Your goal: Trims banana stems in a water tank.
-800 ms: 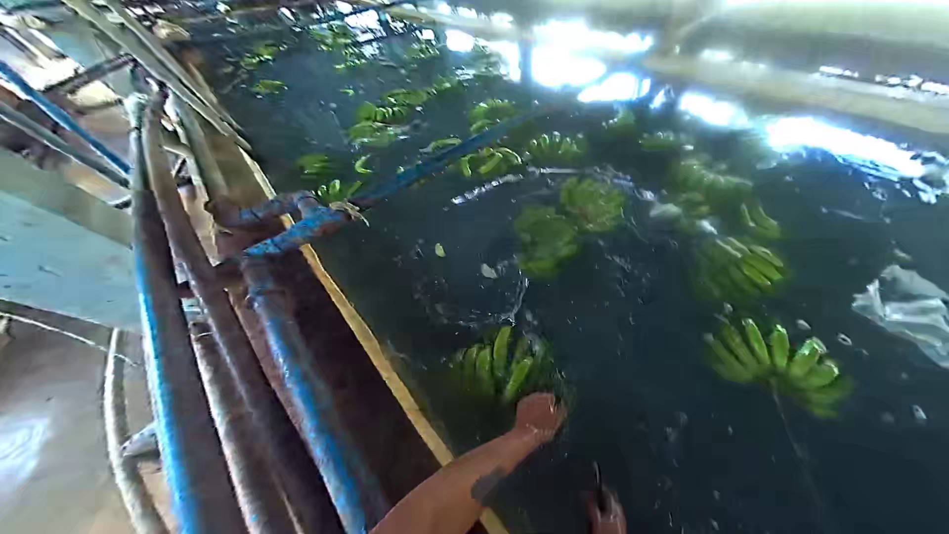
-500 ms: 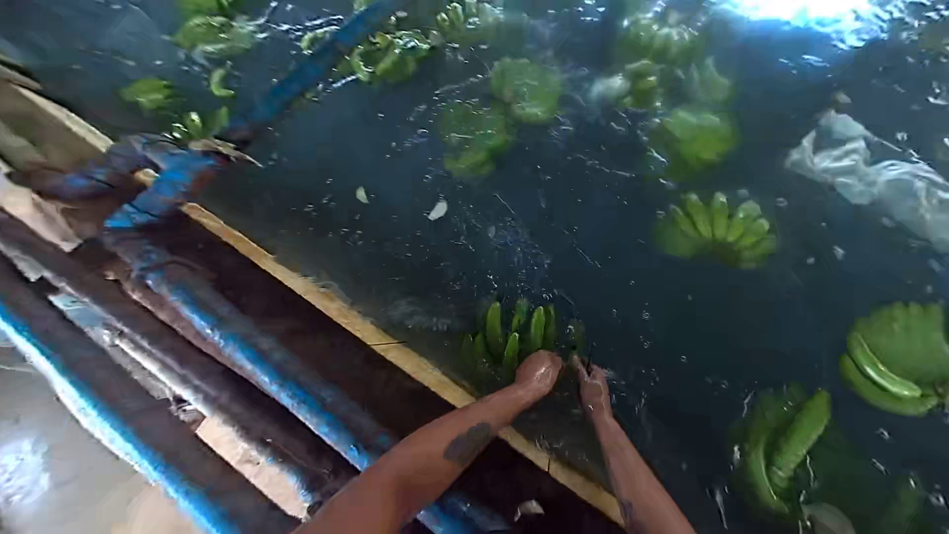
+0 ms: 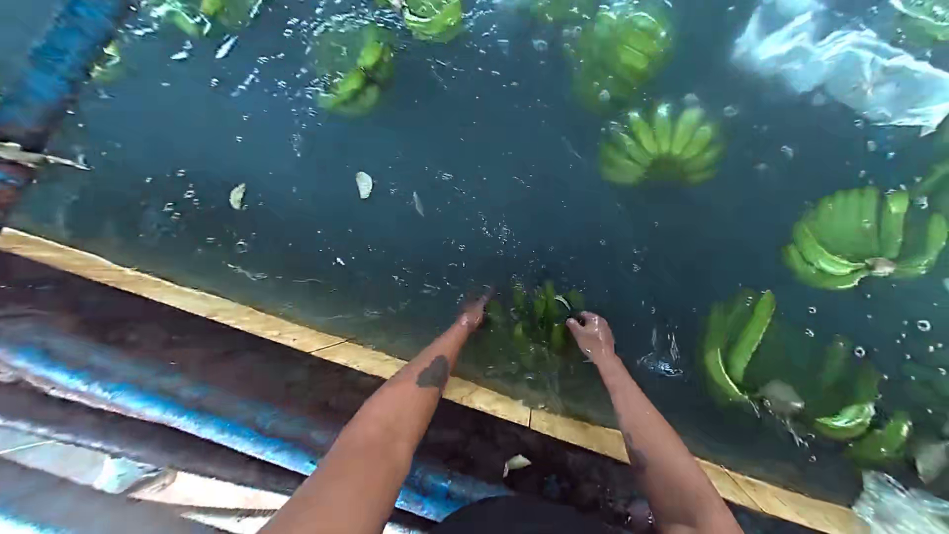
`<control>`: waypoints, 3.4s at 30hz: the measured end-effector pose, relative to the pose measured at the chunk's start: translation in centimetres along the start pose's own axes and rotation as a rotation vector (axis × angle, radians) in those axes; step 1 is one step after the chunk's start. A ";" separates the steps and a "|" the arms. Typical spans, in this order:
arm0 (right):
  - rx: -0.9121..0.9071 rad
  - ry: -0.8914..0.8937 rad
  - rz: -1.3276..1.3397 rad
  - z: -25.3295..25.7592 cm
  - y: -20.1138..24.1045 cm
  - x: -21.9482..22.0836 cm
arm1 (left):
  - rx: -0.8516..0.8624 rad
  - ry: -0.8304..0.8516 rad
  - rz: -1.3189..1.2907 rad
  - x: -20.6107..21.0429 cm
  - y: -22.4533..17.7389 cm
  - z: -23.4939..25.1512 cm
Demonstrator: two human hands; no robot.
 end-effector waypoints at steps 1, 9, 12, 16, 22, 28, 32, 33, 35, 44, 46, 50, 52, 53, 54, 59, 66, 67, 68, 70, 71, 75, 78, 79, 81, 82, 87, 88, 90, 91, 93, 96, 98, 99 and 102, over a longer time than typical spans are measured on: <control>0.038 0.008 0.004 -0.2 -0.3 -0.3 | 0.022 -0.006 -0.006 1.0 -0.9 0.0; 0.207 -0.203 0.380 -2.3 -7.6 1.2 | 0.099 0.123 0.172 5.3 -2.5 -0.3; -0.064 -0.449 0.392 -2.1 -6.2 -0.4 | 0.240 0.223 0.288 5.8 -2.2 -2.1; -0.017 -0.122 0.282 0.8 -5.0 -2.5 | 0.214 0.063 0.209 7.3 -2.9 -4.5; 0.214 -0.044 0.544 -0.4 -8.1 -3.3 | -0.130 0.154 0.241 7.4 -4.5 -2.3; 0.184 0.033 0.818 -1.1 -7.5 -2.4 | 0.246 0.313 0.336 9.6 -7.1 -1.9; -0.060 0.136 0.702 -1.8 -7.3 -2.4 | 0.256 0.483 0.354 10.2 -7.8 -1.9; -0.079 0.129 0.626 -2.1 -7.5 -2.5 | 0.245 0.501 0.303 9.9 -7.6 -1.8; -0.001 0.054 0.538 -2.3 -8.6 -2.1 | 0.165 0.506 0.153 9.2 -6.9 -1.7; -0.058 0.126 0.678 -2.5 -9.8 -1.1 | 0.232 0.513 0.151 10.1 -5.8 -1.9; 0.000 0.060 0.700 -2.6 -10.0 -1.1 | 0.437 0.584 0.264 9.9 -5.2 -2.9; 0.106 0.023 0.654 -2.5 -8.9 0.0 | 0.390 0.664 0.659 10.7 -7.2 -5.4; 0.186 0.021 0.537 -2.5 -8.6 0.0 | 0.336 0.684 0.741 11.9 -8.3 -6.2; 0.188 0.007 0.511 -2.5 -8.4 -0.4 | 0.315 0.678 0.784 12.5 -8.8 -6.5; 0.155 -0.020 0.508 -2.6 -8.2 -0.8 | 0.296 0.656 0.816 13.0 -9.0 -6.7; -0.069 0.142 0.668 -3.1 -5.5 -1.9 | 0.154 0.533 0.809 14.0 -8.1 -7.2; 0.056 0.077 0.954 -2.6 -5.8 -1.2 | 1.000 0.173 0.302 7.7 -10.0 -7.0; 0.046 0.099 1.003 -2.5 -6.5 -1.3 | 0.948 0.121 0.438 6.4 -9.7 -5.5; 0.030 0.118 1.036 -2.4 -7.0 -1.3 | 0.841 0.121 0.560 5.4 -9.1 -3.7; 0.052 0.109 0.986 -2.1 -7.1 -1.3 | 0.615 0.233 0.726 4.3 -7.9 -1.0; 0.107 0.086 0.911 -1.9 -7.0 -1.1 | 0.538 0.285 0.751 4.3 -7.6 -0.5; 0.243 0.072 0.625 -1.0 -5.7 -0.7 | 0.393 0.226 0.667 6.4 -8.5 -0.6; 0.178 -0.097 0.727 -1.0 -5.9 -2.1 | 0.271 0.200 0.569 6.3 -8.6 0.9; 0.142 -0.160 0.738 -1.0 -6.5 -2.7 | 0.184 0.203 0.516 5.5 -8.3 1.7; 0.073 -0.167 0.606 -1.4 -8.0 -3.8 | -0.033 0.200 0.371 3.1 -7.7 2.6; 0.056 -0.127 0.511 -1.6 -8.7 -4.1 | -0.109 0.188 0.296 2.1 -7.3 3.0; 0.155 0.043 0.448 -2.5 -10.7 -2.8 | 0.329 0.122 0.754 4.4 -10.3 -0.3; 0.163 -0.007 0.508 -2.6 -10.6 -2.2 | 0.409 0.167 0.813 5.9 -11.0 -1.6; 0.121 -0.142 0.622 -2.3 -9.7 -1.5 | 0.321 0.297 0.866 8.2 -11.5 -3.1; 0.079 -0.193 0.666 -1.9 -9.0 -1.2 | 0.238 0.365 0.864 8.9 -11.2 -3.0; 0.019 -0.233 0.707 -0.9 -7.3 -1.5 | 0.183 0.490 0.774 9.5 -10.3 -1.3; -0.007 -0.118 0.545 0.5 -6.2 -3.0 | 0.111 0.631 0.686 9.7 -9.8 -0.5; 0.003 -0.035 0.390 1.3 -6.1 -3.7 | -0.016 0.724 0.855 10.3 -10.3 -0.6; -0.002 -0.008 0.313 1.6 -6.0 -4.0 | -0.058 0.756 0.976 10.8 -10.6 -0.6; -0.018 -0.129 0.184 0.9 -5.3 -4.6 | -0.117 0.744 1.165 11.4 -11.9 -0.8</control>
Point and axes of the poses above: each hand's wrist, its own z-axis towards the middle knuckle, its own x-axis out of the palm, y = z × x, the point moved 3 cm from there along z, towards the middle knuckle, and after that the axes turned 7 degrees about y, right-handed, at the moved point
